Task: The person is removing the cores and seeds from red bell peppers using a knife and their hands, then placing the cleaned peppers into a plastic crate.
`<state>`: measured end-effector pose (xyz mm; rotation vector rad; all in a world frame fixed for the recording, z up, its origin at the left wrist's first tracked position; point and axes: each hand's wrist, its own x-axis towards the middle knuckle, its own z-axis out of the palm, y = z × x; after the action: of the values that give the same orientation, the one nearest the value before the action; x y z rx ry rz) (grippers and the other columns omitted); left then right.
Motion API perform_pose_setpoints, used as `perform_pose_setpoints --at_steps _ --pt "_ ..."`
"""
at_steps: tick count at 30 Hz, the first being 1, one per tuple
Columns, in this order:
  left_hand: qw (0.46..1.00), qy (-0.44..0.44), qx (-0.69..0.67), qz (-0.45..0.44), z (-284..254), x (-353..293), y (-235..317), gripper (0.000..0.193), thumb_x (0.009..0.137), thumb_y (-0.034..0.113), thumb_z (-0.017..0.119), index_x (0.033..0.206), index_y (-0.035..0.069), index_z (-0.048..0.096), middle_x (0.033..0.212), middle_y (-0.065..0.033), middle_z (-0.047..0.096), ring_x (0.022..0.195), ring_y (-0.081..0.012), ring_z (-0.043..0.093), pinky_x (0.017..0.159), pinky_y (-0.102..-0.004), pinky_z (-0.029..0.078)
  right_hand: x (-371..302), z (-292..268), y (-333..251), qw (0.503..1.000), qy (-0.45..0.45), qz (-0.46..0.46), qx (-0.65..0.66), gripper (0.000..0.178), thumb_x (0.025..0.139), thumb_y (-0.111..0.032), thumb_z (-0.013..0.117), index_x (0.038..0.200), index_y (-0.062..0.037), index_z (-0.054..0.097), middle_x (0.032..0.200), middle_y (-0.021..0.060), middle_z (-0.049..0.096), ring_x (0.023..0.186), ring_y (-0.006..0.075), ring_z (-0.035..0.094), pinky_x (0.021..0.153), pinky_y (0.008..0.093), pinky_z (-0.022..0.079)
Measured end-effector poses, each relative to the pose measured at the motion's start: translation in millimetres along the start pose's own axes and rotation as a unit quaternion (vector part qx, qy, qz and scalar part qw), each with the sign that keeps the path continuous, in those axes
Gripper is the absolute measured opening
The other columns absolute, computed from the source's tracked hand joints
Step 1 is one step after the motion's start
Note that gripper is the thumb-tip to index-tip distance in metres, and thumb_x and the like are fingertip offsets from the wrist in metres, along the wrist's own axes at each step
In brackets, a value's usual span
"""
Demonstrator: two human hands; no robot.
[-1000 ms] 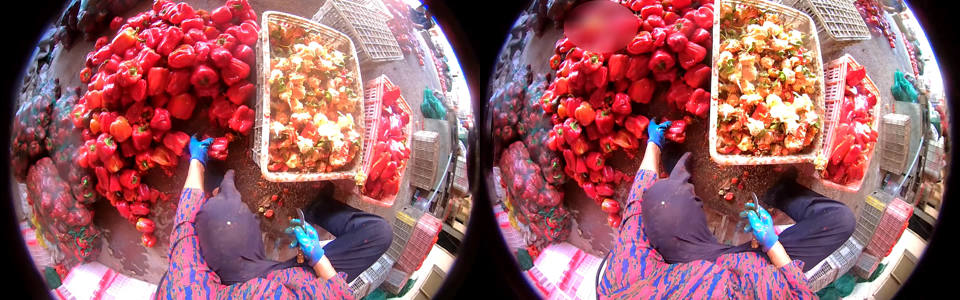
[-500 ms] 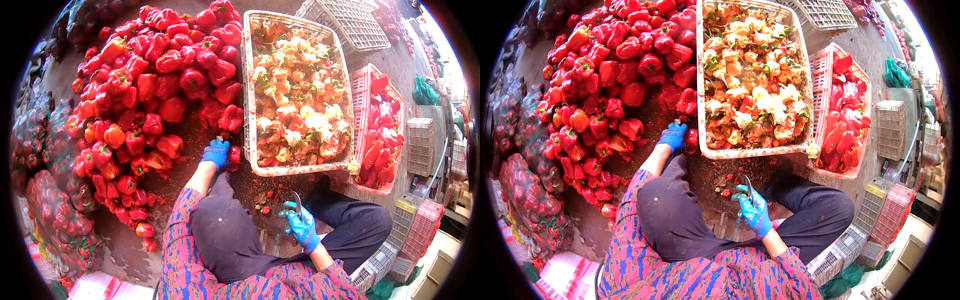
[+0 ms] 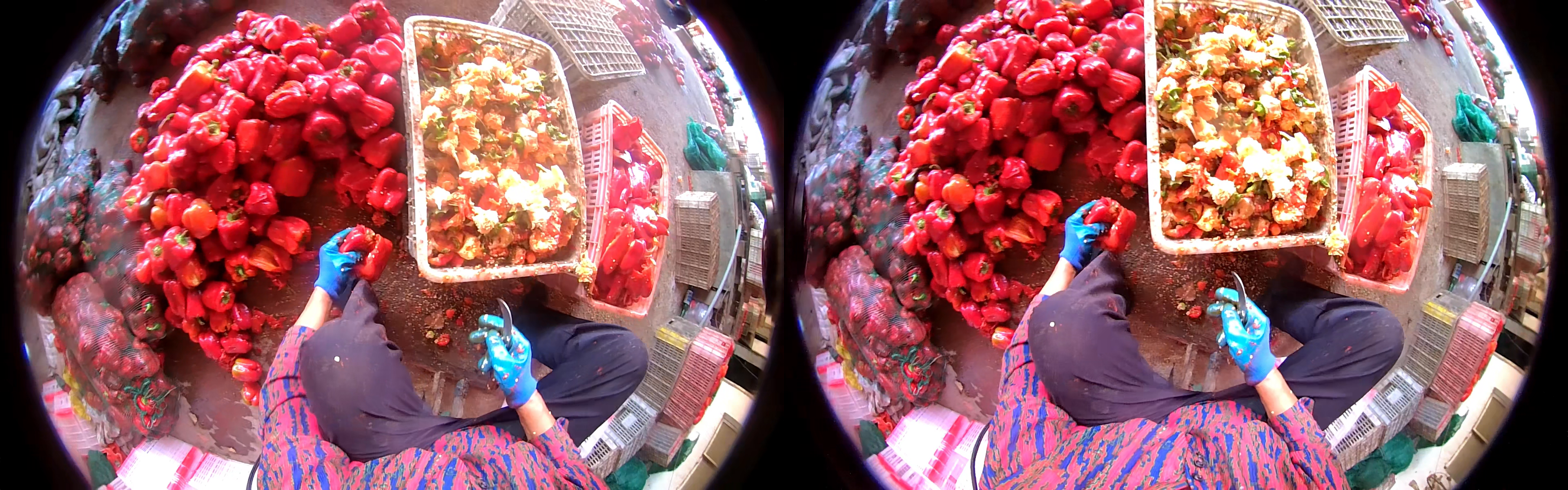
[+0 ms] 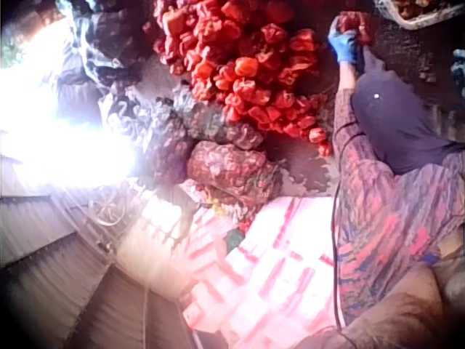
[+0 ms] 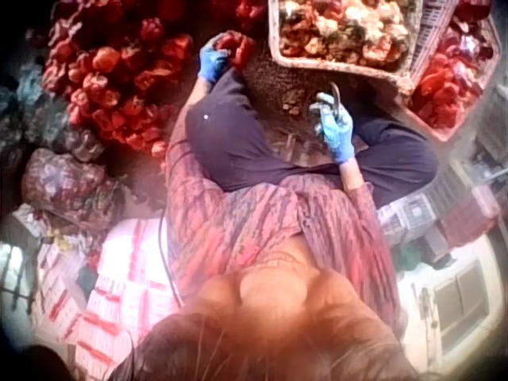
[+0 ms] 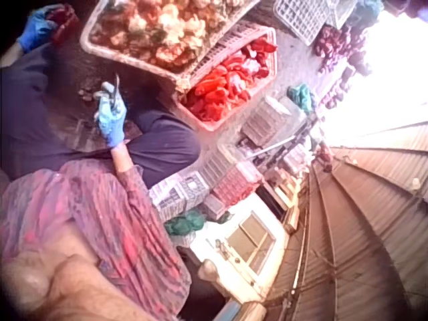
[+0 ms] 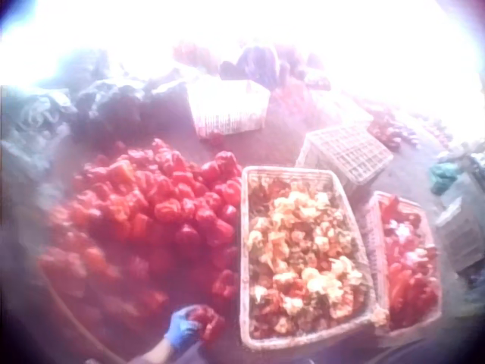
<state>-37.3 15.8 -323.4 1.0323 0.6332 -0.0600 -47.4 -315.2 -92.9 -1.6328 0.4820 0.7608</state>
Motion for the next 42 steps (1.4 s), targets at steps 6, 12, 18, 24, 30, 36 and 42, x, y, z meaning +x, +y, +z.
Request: perform_pose_setpoints --at_steps 6,12,18,24,30,36,42 --pt "0.949 -0.123 0.163 0.239 61 -56 170 0.061 0.073 -0.01 0.064 0.132 0.002 0.055 0.127 -0.0075 0.061 0.116 -0.0172 0.057 0.103 -0.0332 0.046 30 47 -82 0.969 -0.115 -0.175 0.131 0.036 0.095 -0.01 0.056 0.131 -0.0032 0.056 0.109 0.0081 0.067 0.087 0.0084 0.061 0.07 0.0197 0.05" --pt "0.879 -0.195 0.314 0.302 125 -109 250 0.053 0.078 -0.004 0.065 0.13 -0.001 0.055 0.124 -0.0082 0.063 0.113 -0.0138 0.058 0.101 -0.0316 0.045 41 96 -148 0.866 -0.087 -0.456 -0.188 0.059 0.083 -0.023 0.069 0.137 -0.0118 0.051 0.124 0.0177 0.062 0.115 0.0298 0.061 0.097 0.0371 0.048" --pt "0.822 -0.182 0.426 0.332 166 -125 228 0.049 0.07 0.002 0.065 0.12 0.003 0.065 0.111 -0.0146 0.07 0.101 -0.0198 0.067 0.09 -0.0321 0.051 43 67 -110 0.887 -0.054 -0.449 -0.095 0.059 0.079 -0.02 0.069 0.134 -0.0149 0.051 0.115 0.0214 0.064 0.106 0.0375 0.063 0.088 0.0433 0.05" --pt "0.787 -0.148 0.497 0.333 207 -141 182 0.052 0.068 0.002 0.06 0.12 -0.001 0.064 0.104 -0.0142 0.071 0.098 -0.016 0.067 0.09 -0.0304 0.05 27 9 -99 0.843 0.024 -0.442 -0.307 0.056 0.078 -0.025 0.073 0.129 -0.0101 0.055 0.111 0.0191 0.066 0.103 0.0383 0.064 0.085 0.0449 0.052" --pt "0.826 -0.091 0.388 0.398 254 -136 105 0.058 0.069 0.005 0.059 0.126 0.004 0.061 0.112 -0.0177 0.069 0.103 -0.0257 0.068 0.092 -0.0346 0.05 69 -33 -58 0.838 0.15 -0.453 -0.265 0.052 0.08 -0.031 0.071 0.124 -0.007 0.057 0.104 0.019 0.067 0.096 0.0364 0.066 0.08 0.0436 0.053" --pt "0.816 -0.13 0.413 0.382 263 -129 97 0.051 0.074 0.006 0.066 0.124 0.005 0.063 0.116 -0.0182 0.067 0.107 -0.0297 0.066 0.093 -0.0366 0.05 110 -65 -51 0.899 -0.03 -0.436 -0.026 0.059 0.082 -0.028 0.074 0.133 -0.0055 0.054 0.113 0.0172 0.068 0.1 0.0217 0.067 0.088 0.0344 0.05" --pt "0.714 -0.14 0.524 0.444 265 -138 109 0.049 0.072 0.004 0.065 0.121 0.003 0.064 0.115 -0.0189 0.068 0.108 -0.0265 0.066 0.096 -0.0343 0.048 103 -73 -68 0.859 0.036 -0.383 -0.337 0.046 0.08 -0.027 0.072 0.12 -0.0059 0.061 0.104 0.0177 0.07 0.094 0.0278 0.068 0.08 0.0371 0.051"
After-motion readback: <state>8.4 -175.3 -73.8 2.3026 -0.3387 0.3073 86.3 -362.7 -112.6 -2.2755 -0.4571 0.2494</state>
